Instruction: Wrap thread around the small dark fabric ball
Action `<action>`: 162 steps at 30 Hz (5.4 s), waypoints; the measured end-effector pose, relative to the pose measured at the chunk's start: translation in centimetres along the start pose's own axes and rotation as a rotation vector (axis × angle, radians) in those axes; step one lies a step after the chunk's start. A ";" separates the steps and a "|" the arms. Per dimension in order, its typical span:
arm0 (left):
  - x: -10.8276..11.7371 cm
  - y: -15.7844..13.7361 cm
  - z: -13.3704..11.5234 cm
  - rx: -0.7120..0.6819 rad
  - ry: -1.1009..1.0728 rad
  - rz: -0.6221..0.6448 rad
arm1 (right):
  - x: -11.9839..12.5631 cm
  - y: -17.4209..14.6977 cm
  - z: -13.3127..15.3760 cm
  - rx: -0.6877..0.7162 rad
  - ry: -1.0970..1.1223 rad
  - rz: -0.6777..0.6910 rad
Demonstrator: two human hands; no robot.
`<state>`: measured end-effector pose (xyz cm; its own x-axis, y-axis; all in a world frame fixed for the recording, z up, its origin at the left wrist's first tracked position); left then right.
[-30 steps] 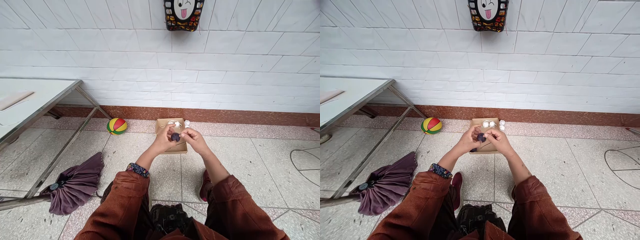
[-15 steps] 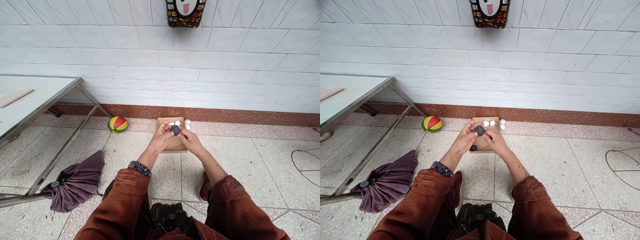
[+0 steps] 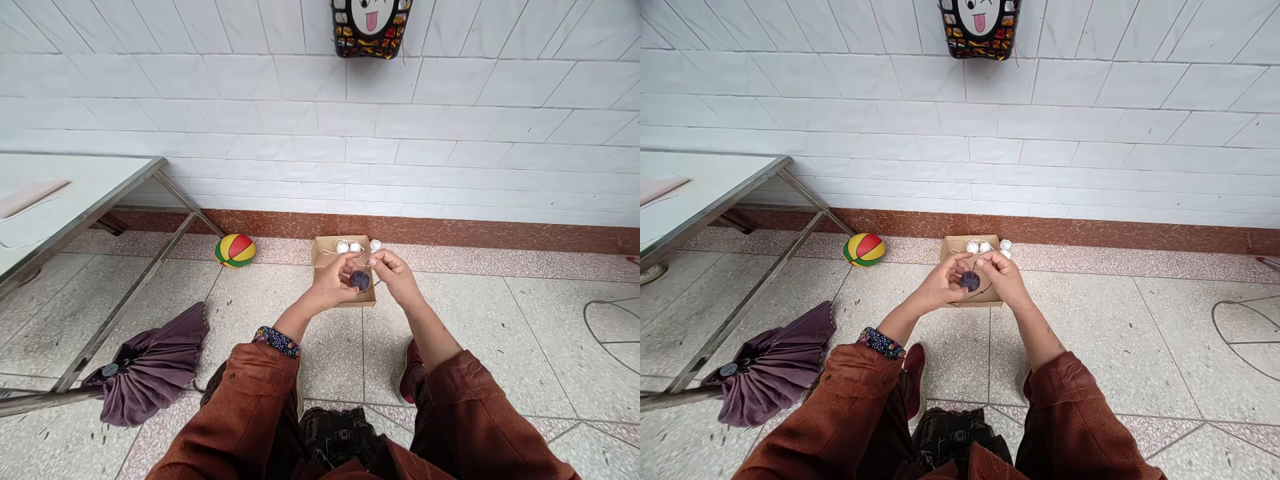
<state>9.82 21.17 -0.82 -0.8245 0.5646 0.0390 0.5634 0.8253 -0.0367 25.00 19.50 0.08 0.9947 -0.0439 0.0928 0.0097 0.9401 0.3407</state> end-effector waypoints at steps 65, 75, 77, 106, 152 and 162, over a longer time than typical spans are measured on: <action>4.2 0.6 2.7 0.141 -0.229 -0.364 | -4.0 -1.1 -0.2 0.022 -0.208 0.361; 0.0 0.0 1.2 0.099 -0.057 0.070 | -0.3 0.2 -0.6 -0.026 -0.058 0.060; -0.5 -0.2 0.6 0.084 -0.158 0.133 | -0.4 0.3 -1.4 -0.043 -0.111 0.053; -0.9 -0.4 0.0 0.057 -0.267 0.176 | -0.7 0.2 -2.9 -0.116 -0.192 0.093; -0.6 -0.2 1.2 0.169 -0.348 0.107 | -0.9 0.0 -2.5 -0.050 -0.129 0.113; 2.7 0.7 3.2 0.173 -0.393 -0.295 | -3.2 -1.1 -1.7 -0.037 -0.212 0.353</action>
<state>7.84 23.28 -3.98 -0.9233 0.2350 -0.3038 0.3144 0.9167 -0.2466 22.01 19.21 -2.15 0.8945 0.2185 0.3901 -0.3211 0.9211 0.2202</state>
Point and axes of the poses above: each hand's wrist, its own y-axis towards the middle knuckle, its own x-axis out of the back of the hand, z = x × y, the point moved 7 cm from there along y, towards the middle knuckle, and after that the axes turned 7 degrees about x, right-handed, at the moved point
